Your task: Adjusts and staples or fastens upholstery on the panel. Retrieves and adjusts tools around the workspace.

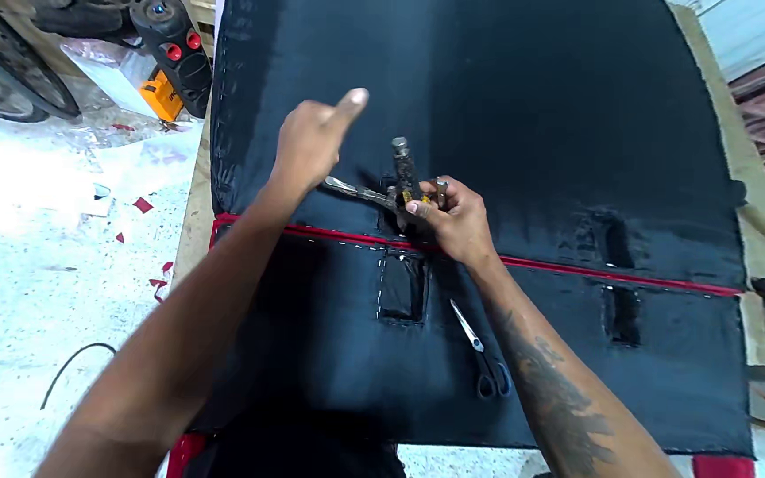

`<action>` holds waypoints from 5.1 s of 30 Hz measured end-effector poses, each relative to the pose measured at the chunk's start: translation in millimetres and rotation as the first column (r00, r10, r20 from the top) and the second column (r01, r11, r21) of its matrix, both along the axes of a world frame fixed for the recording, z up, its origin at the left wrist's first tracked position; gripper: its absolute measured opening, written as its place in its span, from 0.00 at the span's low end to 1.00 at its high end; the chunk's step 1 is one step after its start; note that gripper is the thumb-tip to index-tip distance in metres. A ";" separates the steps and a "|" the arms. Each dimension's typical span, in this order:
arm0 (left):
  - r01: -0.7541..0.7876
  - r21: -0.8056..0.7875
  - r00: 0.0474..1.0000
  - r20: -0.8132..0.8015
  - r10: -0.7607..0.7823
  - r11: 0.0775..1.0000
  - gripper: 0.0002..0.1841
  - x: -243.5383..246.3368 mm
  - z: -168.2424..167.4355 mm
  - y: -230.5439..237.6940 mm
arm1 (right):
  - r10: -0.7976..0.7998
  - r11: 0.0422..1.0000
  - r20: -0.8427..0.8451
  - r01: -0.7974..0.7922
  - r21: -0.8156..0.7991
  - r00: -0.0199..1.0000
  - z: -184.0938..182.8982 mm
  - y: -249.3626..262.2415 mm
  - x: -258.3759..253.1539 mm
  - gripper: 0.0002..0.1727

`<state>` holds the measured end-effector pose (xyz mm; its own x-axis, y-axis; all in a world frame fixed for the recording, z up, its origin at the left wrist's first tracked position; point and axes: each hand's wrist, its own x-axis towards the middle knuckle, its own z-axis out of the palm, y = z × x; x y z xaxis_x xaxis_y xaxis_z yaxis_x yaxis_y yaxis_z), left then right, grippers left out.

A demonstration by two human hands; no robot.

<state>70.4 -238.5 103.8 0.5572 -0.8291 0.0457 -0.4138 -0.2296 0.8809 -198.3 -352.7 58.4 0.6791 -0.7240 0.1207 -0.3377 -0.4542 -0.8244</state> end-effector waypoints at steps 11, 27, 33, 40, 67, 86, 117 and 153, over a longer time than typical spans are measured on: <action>-0.090 -0.832 0.232 -0.552 -0.801 0.548 0.47 -68.3 -110.8 -8.3 | 0.071 0.984 0.204 -0.102 0.148 0.976 -24.4 -4.2 -15.6 0.15; 0.051 -0.877 0.225 -0.456 -0.861 0.478 0.33 -64.7 -106.1 -28.7 | 0.150 0.982 0.142 -0.164 0.090 0.978 -21.8 -0.6 -5.6 0.16; 0.041 -0.877 0.242 -0.456 -0.857 0.478 0.30 -58.1 -109.1 -25.6 | 0.167 0.982 0.119 -0.176 0.065 0.979 -23.3 -2.0 0.0 0.15; 0.041 -0.863 0.212 -0.485 -0.848 0.504 0.31 -54.7 -109.0 -27.4 | 0.175 0.982 0.095 -0.181 0.060 0.980 -23.0 -2.5 4.5 0.15; 0.092 -0.834 0.349 -0.484 -0.802 0.543 0.29 -51.7 -95.3 -17.6 | 0.131 0.990 0.054 -0.134 0.048 0.990 -15.0 5.2 11.9 0.15; 0.002 -0.863 0.365 -0.470 -0.804 0.505 0.21 -63.9 -104.6 -22.2 | 0.149 0.988 -0.003 -0.149 0.035 0.989 -18.0 11.6 17.2 0.15; -0.010 -0.561 0.974 -0.194 -0.120 0.828 0.16 -51.7 -57.2 0.1 | 0.114 0.992 0.063 -0.117 0.047 0.991 -22.5 10.8 10.1 0.15; -0.252 -0.592 0.499 -0.757 -0.421 0.766 0.20 -49.9 -108.6 11.9 | 0.137 0.987 0.119 -0.146 0.073 0.983 -19.3 -1.6 5.0 0.15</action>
